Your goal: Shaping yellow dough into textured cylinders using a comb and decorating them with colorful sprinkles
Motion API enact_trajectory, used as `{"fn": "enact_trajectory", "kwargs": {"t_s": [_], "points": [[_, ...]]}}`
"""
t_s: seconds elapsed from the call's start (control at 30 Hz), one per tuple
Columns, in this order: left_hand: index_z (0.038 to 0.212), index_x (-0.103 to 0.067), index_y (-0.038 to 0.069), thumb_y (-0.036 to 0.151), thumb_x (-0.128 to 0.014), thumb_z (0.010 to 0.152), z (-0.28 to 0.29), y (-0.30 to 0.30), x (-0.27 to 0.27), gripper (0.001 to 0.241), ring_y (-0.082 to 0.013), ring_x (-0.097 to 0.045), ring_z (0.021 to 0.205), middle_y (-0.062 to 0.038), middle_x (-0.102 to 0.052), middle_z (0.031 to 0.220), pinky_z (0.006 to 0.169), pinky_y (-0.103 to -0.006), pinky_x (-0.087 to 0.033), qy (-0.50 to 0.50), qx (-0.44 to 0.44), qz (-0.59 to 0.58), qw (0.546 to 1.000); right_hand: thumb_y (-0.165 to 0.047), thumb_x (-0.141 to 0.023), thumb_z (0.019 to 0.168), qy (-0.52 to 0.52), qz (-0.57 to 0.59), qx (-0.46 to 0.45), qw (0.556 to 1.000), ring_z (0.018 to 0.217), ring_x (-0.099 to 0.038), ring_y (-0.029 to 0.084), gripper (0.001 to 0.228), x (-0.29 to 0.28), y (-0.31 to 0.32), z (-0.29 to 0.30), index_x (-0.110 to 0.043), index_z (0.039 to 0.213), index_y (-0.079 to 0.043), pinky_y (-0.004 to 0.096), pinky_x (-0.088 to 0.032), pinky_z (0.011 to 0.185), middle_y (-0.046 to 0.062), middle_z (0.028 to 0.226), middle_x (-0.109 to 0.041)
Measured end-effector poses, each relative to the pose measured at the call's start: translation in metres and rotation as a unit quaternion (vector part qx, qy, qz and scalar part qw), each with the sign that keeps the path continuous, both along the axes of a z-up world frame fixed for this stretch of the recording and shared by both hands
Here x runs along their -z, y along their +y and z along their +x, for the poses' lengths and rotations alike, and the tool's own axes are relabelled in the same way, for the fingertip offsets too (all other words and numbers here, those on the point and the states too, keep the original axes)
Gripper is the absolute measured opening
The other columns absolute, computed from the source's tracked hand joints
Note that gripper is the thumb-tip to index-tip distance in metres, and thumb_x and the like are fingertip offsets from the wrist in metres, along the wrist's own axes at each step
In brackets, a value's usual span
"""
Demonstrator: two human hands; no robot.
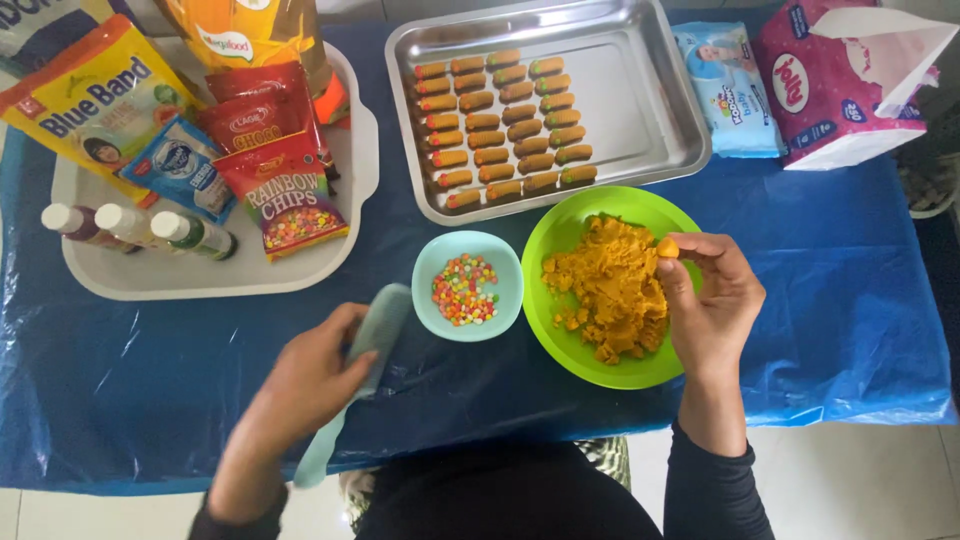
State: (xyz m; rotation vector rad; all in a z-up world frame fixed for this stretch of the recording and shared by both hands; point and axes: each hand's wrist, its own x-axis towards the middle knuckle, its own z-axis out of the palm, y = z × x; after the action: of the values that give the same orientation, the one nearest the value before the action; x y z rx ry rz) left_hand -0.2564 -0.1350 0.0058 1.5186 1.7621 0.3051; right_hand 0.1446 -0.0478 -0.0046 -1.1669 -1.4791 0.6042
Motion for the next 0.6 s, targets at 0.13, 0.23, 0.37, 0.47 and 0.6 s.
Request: {"fn": "enact_trajectory", "kwargs": {"t_s": [0.13, 0.23, 0.37, 0.47, 0.6], "points": [[0.112, -0.062, 0.022, 0.020, -0.076, 0.079, -0.039, -0.027, -0.015, 0.036, -0.0166, -0.054, 0.063, -0.001, -0.067, 0.077, 0.065, -0.0366, -0.047, 0.000, -0.051, -0.021, 0.998, -0.007, -0.071, 0.103, 0.004, -0.011, -0.001, 1.000, 0.103, -0.064, 0.016, 0.016, -0.002, 0.007, 0.001, -0.064, 0.117, -0.003, 0.026, -0.055, 0.097, 0.009, 0.111, -0.066], [0.134, -0.052, 0.007, -0.008, -0.077, 0.076, -0.048, -0.041, -0.023, 0.065, -0.0292, -0.077, 0.075, -0.020, -0.075, 0.094, 0.054, -0.0407, -0.067, -0.275, -0.237, -0.004, 0.932, -0.007, -0.073, 0.103, 0.007, -0.005, -0.014, 1.000, 0.103, -0.065, 0.017, 0.016, -0.009, 0.010, -0.002, -0.064, 0.116, -0.003, 0.026, -0.056, 0.096, 0.010, 0.112, -0.067], [0.140, -0.045, 0.006, 0.013, -0.071, 0.087, 0.001, -0.008, -0.069, 0.060, -0.0238, -0.082, 0.084, -0.020, -0.082, 0.114, 0.058, -0.0302, -0.069, -0.423, -0.053, 0.100, 0.899, -0.006, -0.073, 0.102, 0.042, -0.003, -0.043, 0.998, 0.098, -0.066, 0.014, 0.018, -0.029, 0.010, -0.009, -0.064, 0.116, -0.002, 0.023, -0.057, 0.088, 0.010, 0.110, -0.066], [0.146, -0.042, 0.010, 0.013, -0.068, 0.090, 0.055, 0.033, -0.076, 0.062, -0.0303, -0.079, 0.095, -0.022, -0.076, 0.123, 0.065, -0.0347, -0.069, -0.507, -0.037, 0.059, 0.859, -0.006, -0.074, 0.100, 0.035, 0.005, -0.057, 0.998, 0.099, -0.066, 0.016, 0.019, -0.055, 0.005, -0.020, -0.065, 0.116, -0.001, 0.024, -0.056, 0.092, 0.011, 0.109, -0.067], [0.147, -0.045, 0.008, 0.005, -0.056, 0.098, 0.122, 0.083, -0.035, 0.050, -0.0446, -0.075, 0.107, -0.028, -0.071, 0.125, 0.079, -0.0422, -0.069, -0.609, -0.114, -0.004, 0.785, -0.009, -0.077, 0.097, -0.082, 0.025, -0.057, 0.995, 0.096, -0.067, 0.020, 0.018, -0.093, -0.003, -0.047, -0.070, 0.112, 0.000, 0.031, -0.053, 0.093, 0.013, 0.107, -0.071]]}}
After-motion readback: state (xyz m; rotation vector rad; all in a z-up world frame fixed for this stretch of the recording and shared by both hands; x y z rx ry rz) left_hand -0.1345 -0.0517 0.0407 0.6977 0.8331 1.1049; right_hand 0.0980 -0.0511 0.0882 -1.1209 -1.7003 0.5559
